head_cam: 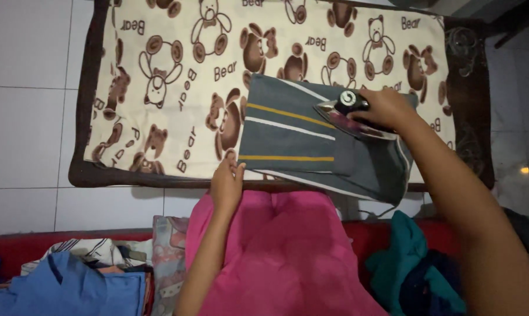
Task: Ironing and folding a grey striped cloth on a low surface.
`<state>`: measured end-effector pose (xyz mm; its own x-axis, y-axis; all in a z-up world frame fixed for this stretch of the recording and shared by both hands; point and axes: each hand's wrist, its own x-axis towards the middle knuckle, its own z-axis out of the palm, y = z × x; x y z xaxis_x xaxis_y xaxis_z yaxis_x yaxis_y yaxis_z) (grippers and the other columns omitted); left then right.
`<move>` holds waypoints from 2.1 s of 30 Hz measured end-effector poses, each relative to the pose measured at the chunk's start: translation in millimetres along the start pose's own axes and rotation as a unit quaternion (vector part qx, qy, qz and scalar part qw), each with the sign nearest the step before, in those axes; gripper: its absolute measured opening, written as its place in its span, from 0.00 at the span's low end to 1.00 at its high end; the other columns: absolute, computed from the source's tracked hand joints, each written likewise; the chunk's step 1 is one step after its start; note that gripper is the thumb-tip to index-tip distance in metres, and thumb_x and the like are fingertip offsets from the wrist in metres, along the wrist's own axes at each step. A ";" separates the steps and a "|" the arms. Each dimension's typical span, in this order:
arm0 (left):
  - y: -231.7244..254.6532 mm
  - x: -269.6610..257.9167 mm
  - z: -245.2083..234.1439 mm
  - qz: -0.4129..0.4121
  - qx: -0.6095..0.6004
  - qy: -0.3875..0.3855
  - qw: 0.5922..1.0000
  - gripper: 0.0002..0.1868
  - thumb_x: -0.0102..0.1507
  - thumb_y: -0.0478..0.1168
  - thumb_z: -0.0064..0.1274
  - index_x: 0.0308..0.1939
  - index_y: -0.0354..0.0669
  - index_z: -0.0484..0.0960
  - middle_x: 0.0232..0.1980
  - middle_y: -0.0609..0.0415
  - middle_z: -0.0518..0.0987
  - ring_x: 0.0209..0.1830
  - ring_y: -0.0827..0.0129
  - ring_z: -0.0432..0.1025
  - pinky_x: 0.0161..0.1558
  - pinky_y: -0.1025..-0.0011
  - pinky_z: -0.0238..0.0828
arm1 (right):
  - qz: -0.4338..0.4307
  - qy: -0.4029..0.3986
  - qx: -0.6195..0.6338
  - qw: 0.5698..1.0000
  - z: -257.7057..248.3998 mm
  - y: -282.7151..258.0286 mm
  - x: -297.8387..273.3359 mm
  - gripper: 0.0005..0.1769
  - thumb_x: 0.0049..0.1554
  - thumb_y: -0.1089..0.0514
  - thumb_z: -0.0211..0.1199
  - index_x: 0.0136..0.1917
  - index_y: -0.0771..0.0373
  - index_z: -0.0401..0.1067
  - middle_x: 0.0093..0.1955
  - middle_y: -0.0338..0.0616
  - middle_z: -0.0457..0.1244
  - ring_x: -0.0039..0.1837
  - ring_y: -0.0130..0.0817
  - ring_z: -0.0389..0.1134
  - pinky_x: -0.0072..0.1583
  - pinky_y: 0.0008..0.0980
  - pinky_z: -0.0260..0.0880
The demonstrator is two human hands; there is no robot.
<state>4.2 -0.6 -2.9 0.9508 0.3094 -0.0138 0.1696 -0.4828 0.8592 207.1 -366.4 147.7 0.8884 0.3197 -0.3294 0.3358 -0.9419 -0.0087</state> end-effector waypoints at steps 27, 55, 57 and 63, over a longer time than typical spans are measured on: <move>-35.1 -4.4 -2.0 -0.042 -0.025 -0.021 0.999 0.15 0.66 0.47 0.55 0.41 0.37 0.80 0.37 0.42 0.84 0.38 0.50 0.80 0.41 0.59 0.74 | -0.115 0.052 0.074 0.989 15.0 -178.6 22.2 0.28 0.50 0.38 0.72 0.58 0.55 0.73 0.43 0.59 0.71 0.46 0.60 0.72 0.48 0.56 0.72; -78.2 -7.6 -152.2 -0.125 -0.107 0.176 0.971 0.15 0.75 0.47 0.44 0.46 0.38 0.79 0.37 0.53 0.82 0.31 0.72 0.72 0.37 0.73 0.69 | -0.196 -0.002 0.074 0.978 29.7 -248.9 -15.2 0.24 0.52 0.41 0.70 0.56 0.55 0.74 0.42 0.57 0.70 0.47 0.59 0.72 0.49 0.56 0.72; -74.5 -4.8 -161.1 -0.113 -0.092 0.186 0.972 0.16 0.76 0.47 0.43 0.46 0.37 0.78 0.38 0.53 0.82 0.31 0.72 0.72 0.37 0.72 0.68 | -0.197 0.001 0.066 0.978 34.9 -232.4 -21.8 0.23 0.52 0.41 0.70 0.55 0.56 0.74 0.42 0.57 0.70 0.47 0.59 0.73 0.48 0.56 0.72; -67.0 23.2 -125.6 -0.083 -0.168 0.165 0.968 0.14 0.74 0.45 0.43 0.49 0.37 0.78 0.38 0.52 0.81 0.36 0.74 0.74 0.40 0.74 0.72 | -0.117 0.012 0.067 0.991 29.9 -152.7 -68.7 0.22 0.53 0.43 0.68 0.55 0.56 0.74 0.41 0.58 0.70 0.46 0.60 0.73 0.46 0.58 0.71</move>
<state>-17.6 141.8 3.5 0.7742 0.6310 -0.0491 0.1663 -0.1280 0.9777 85.4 -247.6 143.4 0.7993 0.5314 -0.2805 0.4898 -0.8466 -0.2081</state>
